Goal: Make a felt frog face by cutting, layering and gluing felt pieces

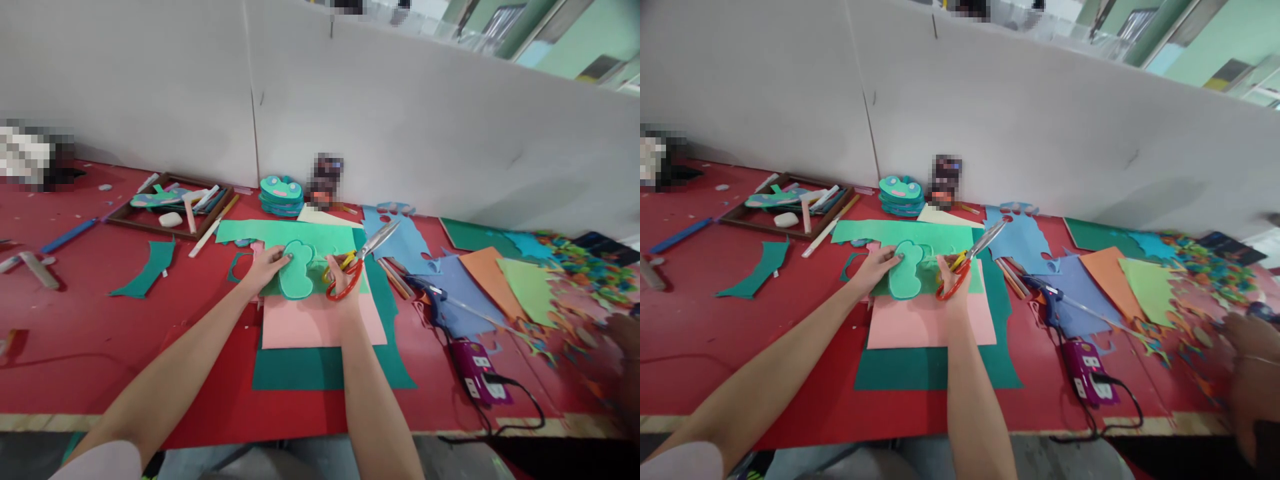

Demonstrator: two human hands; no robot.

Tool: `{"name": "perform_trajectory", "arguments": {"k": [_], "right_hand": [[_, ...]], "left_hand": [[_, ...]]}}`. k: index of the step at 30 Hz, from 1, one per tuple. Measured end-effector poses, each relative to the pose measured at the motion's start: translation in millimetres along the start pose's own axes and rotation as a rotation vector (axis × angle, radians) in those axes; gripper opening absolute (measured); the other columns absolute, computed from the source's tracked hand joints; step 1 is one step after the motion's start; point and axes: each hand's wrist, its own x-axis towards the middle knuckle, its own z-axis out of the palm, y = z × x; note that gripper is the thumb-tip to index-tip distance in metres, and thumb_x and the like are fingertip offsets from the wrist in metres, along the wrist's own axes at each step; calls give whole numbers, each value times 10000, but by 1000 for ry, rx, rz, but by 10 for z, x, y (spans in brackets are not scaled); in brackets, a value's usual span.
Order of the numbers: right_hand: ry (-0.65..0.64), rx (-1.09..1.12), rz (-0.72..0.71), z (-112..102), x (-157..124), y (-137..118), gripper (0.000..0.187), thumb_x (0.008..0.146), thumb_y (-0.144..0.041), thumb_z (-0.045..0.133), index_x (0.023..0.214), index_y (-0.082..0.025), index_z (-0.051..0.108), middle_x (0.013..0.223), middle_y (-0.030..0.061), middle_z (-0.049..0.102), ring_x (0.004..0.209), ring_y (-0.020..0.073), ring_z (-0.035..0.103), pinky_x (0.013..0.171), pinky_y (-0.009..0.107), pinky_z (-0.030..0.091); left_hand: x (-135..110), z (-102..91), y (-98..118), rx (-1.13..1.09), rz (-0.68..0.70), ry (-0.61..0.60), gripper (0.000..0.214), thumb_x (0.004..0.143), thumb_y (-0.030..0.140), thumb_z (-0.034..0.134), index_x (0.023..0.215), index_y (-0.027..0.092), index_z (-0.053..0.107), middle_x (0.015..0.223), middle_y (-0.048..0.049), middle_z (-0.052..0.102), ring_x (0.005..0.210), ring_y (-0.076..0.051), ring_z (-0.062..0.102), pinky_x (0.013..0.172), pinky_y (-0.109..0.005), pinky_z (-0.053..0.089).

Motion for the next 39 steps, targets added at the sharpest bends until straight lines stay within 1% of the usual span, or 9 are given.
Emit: {"name": "perform_trajectory", "arguments": {"k": [4, 8, 12, 17, 20, 23, 32, 36, 39], "right_hand": [[-35, 23, 66, 4, -15, -41, 369, 645, -445, 733, 797, -173, 536, 612, -31, 571, 426, 84, 452, 455, 269, 415], [-83, -3, 78, 26, -48, -96, 348, 631, -421, 744, 787, -180, 547, 708, 5, 635, 496, 101, 512, 486, 270, 437], [-122, 15, 62, 36, -56, -80, 381, 589, -437, 756, 776, -194, 529, 707, -2, 636, 504, 102, 509, 463, 255, 419], [-172, -17, 22, 38, -59, -44, 356, 609, -432, 745, 764, -199, 525, 662, -20, 603, 521, 105, 500, 479, 249, 416], [-152, 7, 19, 54, -75, -29, 347, 615, -414, 739, 762, -206, 503, 635, -37, 573, 514, 103, 493, 483, 248, 411], [-141, 22, 4, 71, -95, -17, 321, 654, -393, 718, 774, -206, 486, 646, -41, 559, 508, 94, 483, 482, 245, 406], [-165, 67, 10, 82, -117, -40, 343, 660, -393, 721, 773, -217, 448, 629, -64, 535, 445, 76, 460, 442, 238, 391], [-158, 91, 37, 90, -126, -59, 350, 645, -397, 723, 772, -222, 449, 603, -78, 523, 417, 69, 456, 422, 227, 391], [-134, 142, 70, 101, -121, -69, 373, 602, -403, 737, 747, -227, 442, 571, -89, 513, 386, 69, 452, 389, 223, 378]], "left_hand": [[-9, 9, 11, 36, -26, -100, 496, 636, 579, 711, 855, 137, 664, 771, -41, 663, 736, -185, 595, 648, -276, 485], [-17, 15, -1, 79, -37, -136, 504, 656, 592, 684, 890, 145, 686, 811, -42, 685, 728, -177, 599, 651, -273, 487], [-24, 7, -41, 116, -24, -122, 474, 683, 571, 667, 918, 160, 685, 746, -16, 651, 671, -153, 574, 604, -255, 466], [-30, 24, -44, 147, 21, -95, 431, 712, 510, 664, 985, 176, 671, 669, 11, 577, 598, -127, 529, 537, -231, 425], [-43, 39, 2, 145, 101, -52, 431, 719, 467, 674, 1050, 191, 649, 811, -18, 635, 674, -130, 573, 610, -238, 470], [-67, 48, 48, 197, 163, -9, 349, 741, 438, 663, 986, 190, 674, 979, -51, 677, 771, -146, 606, 727, -267, 495], [-64, 53, -35, 234, 82, -25, 427, 722, 419, 668, 1092, 204, 671, 1041, -63, 699, 857, -189, 633, 752, -310, 501], [-62, 61, -61, 274, 121, 25, 412, 737, 400, 658, 1108, 223, 668, 1032, -51, 695, 878, -189, 629, 795, -326, 490], [-78, 68, -19, 299, 174, 8, 383, 759, 377, 637, 1113, 236, 669, 1044, -41, 689, 917, -185, 620, 838, -325, 475]]}}
